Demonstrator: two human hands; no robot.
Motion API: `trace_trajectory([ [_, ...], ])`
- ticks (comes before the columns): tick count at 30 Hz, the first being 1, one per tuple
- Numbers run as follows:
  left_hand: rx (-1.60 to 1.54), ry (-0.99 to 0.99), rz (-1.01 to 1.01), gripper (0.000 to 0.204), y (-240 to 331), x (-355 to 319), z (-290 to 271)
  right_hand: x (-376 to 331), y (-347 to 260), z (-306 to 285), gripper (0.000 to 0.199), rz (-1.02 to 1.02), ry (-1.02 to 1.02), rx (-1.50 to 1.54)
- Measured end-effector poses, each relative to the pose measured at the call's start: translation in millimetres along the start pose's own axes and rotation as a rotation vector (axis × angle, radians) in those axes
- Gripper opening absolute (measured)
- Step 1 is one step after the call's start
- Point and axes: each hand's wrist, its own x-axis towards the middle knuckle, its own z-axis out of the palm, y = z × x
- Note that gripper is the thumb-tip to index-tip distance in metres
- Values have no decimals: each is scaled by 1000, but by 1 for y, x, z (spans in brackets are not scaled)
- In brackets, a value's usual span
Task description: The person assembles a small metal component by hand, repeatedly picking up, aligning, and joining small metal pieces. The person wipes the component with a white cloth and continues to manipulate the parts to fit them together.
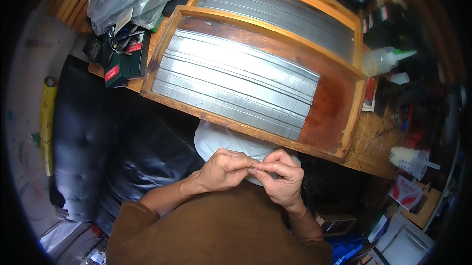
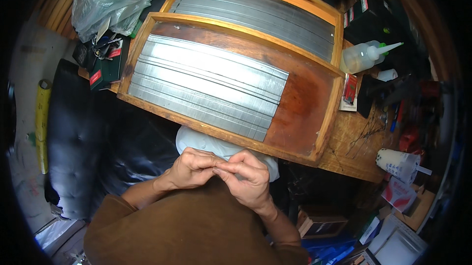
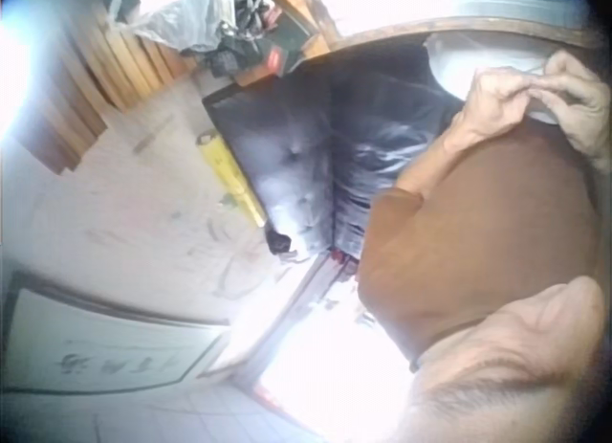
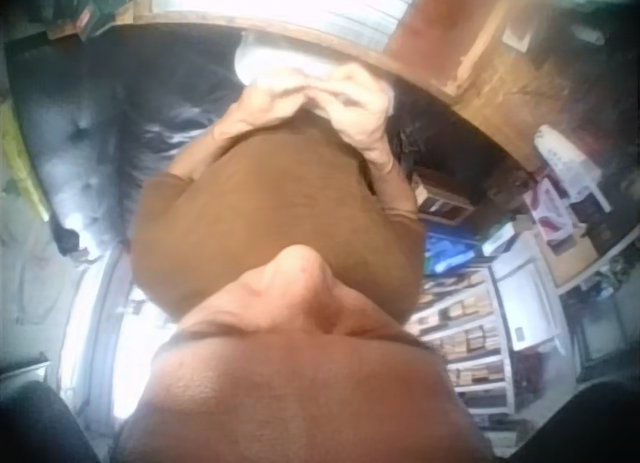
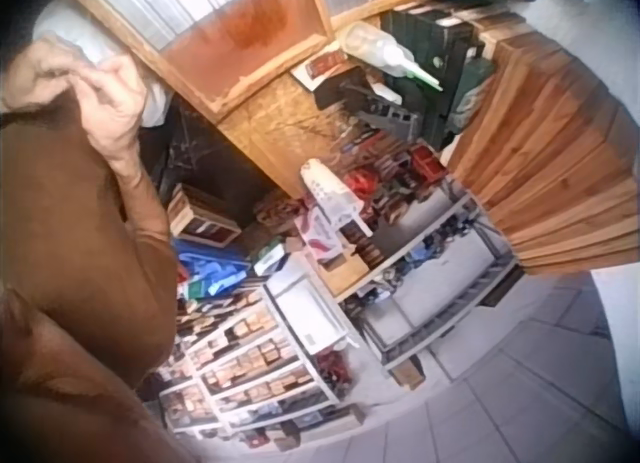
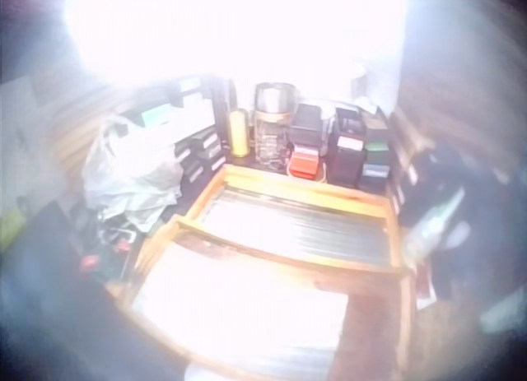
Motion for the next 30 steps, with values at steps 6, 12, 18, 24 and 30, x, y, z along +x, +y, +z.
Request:
trace_trajectory([
  [6, 8, -92, -102, 29, 7, 2, -9, -2, -2, -2, 21, 21, 13, 1],
  [12, 1, -78, -62, 31, 4, 0, -7, -5, 2, -4, 20, 11, 7, 13],
  [18, 26, -42, 8, 34, 8, 2, -7, 0, 3, -5, 17, -22, -16, 13],
  [24, 17, -30, -2, 32, 9, 1, -8, 1, 4, -5, 16, -16, -35, 19],
  [30, 16, -71, -175, 16, 17, 0, -9, 0, 9, -4, 13, 91, -16, 140],
])
